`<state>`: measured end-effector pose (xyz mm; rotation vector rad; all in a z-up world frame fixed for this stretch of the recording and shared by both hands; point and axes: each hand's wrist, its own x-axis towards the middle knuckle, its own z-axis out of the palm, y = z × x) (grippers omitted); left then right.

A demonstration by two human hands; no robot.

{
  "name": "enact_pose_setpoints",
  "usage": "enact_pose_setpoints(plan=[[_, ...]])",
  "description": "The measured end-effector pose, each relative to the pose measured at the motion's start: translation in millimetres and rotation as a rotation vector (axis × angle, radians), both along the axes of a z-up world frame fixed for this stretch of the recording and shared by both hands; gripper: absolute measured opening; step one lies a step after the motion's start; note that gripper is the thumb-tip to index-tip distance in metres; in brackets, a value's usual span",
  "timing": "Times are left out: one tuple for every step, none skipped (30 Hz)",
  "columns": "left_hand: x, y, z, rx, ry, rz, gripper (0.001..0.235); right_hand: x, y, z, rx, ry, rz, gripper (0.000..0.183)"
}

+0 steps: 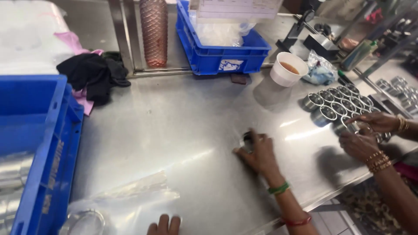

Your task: The person wraps individual metal rings in plastic film and places them into a blue storage bin.

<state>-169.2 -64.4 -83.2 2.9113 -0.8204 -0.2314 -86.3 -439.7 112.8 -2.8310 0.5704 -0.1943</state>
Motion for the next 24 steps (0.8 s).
enact_pose_setpoints(plan=[[18, -17, 46, -0.007, 0.026, 0.029, 0.034, -7, 25, 3, 0.039, -0.011, 0.092, 0.099], [22, -19, 86, -0.010, 0.036, 0.046, 0.034, -14, 44, 5, 0.037, 0.000, 0.109, 0.099], [27, -20, 126, -0.010, 0.182, 0.066, 0.028, -22, 62, 6, 0.079, -0.006, 0.214, 0.099], [35, -18, 167, -0.012, 0.324, 0.089, 0.024, -28, 83, 8, 0.124, -0.015, 0.324, 0.099], [34, -15, 174, -0.014, 0.331, 0.111, 0.024, -35, 93, 15, 0.127, -0.006, 0.346, 0.099], [32, -6, 181, -0.123, 0.331, 0.112, 0.017, -42, 109, 18, 0.162, -0.025, 0.426, 0.098], [31, 3, 187, -0.232, 0.328, 0.113, 0.014, -49, 125, 21, 0.198, -0.043, 0.506, 0.097], [24, 16, 194, -0.215, 0.339, 0.148, 0.014, -55, 131, 19, 0.224, -0.030, 0.533, 0.097], [18, 29, 201, -0.383, 0.296, 0.106, 0.014, -61, 136, 17, 0.215, -0.062, 0.520, 0.097], [12, 41, 208, -0.548, 0.245, 0.065, 0.013, -66, 141, 15, 0.208, -0.093, 0.508, 0.097], [12, 46, 212, -0.530, 0.251, 0.103, 0.013, -67, 142, 15, 0.235, -0.080, 0.536, 0.097], [11, 51, 215, -0.630, 0.289, 0.108, 0.015, -69, 143, 14, 0.246, -0.098, 0.498, 0.096], [10, 55, 218, -0.732, 0.322, 0.115, 0.017, -71, 144, 13, 0.257, -0.113, 0.460, 0.095], [10, 56, 223, -0.717, 0.328, 0.144, 0.017, -71, 147, 16, 0.280, -0.100, 0.479, 0.095], [11, 56, 228, -0.696, 0.416, 0.217, 0.021, -71, 149, 20, 0.247, -0.067, 0.435, 0.094], [16, 53, 232, -0.679, 0.501, 0.276, 0.027, -70, 148, 24, 0.207, -0.042, 0.381, 0.092], [14, 53, 226, -0.669, 0.503, 0.291, 0.027, -73, 148, 17, 0.221, -0.036, 0.390, 0.092], [16, 49, 221, -0.687, 0.475, 0.293, 0.032, -74, 144, 13, 0.635, 0.017, 0.264, 0.089], [19, 44, 216, -0.705, 0.446, 0.295, 0.037, -74, 139, 9, 1.046, 0.074, 0.128, 0.086], [19, 43, 220, -0.703, 0.447, 0.292, 0.037, -78, 144, 11, 1.047, 0.072, 0.124, 0.086], [20, 42, 223, -0.706, 0.445, 0.296, 0.038, -82, 150, 13, 1.168, 0.048, 0.199, 0.090], [20, 39, 227, -0.708, 0.447, 0.296, 0.040, -88, 154, 15, 1.287, 0.022, 0.269, 0.093], [20, 39, 226, -0.705, 0.453, 0.289, 0.040, -85, 162, 19, 1.289, 0.019, 0.259, 0.093], [20, 40, 226, -0.724, 0.507, 0.309, 0.033, -84, 170, 23, 1.277, 0.100, 0.280, 0.094]])
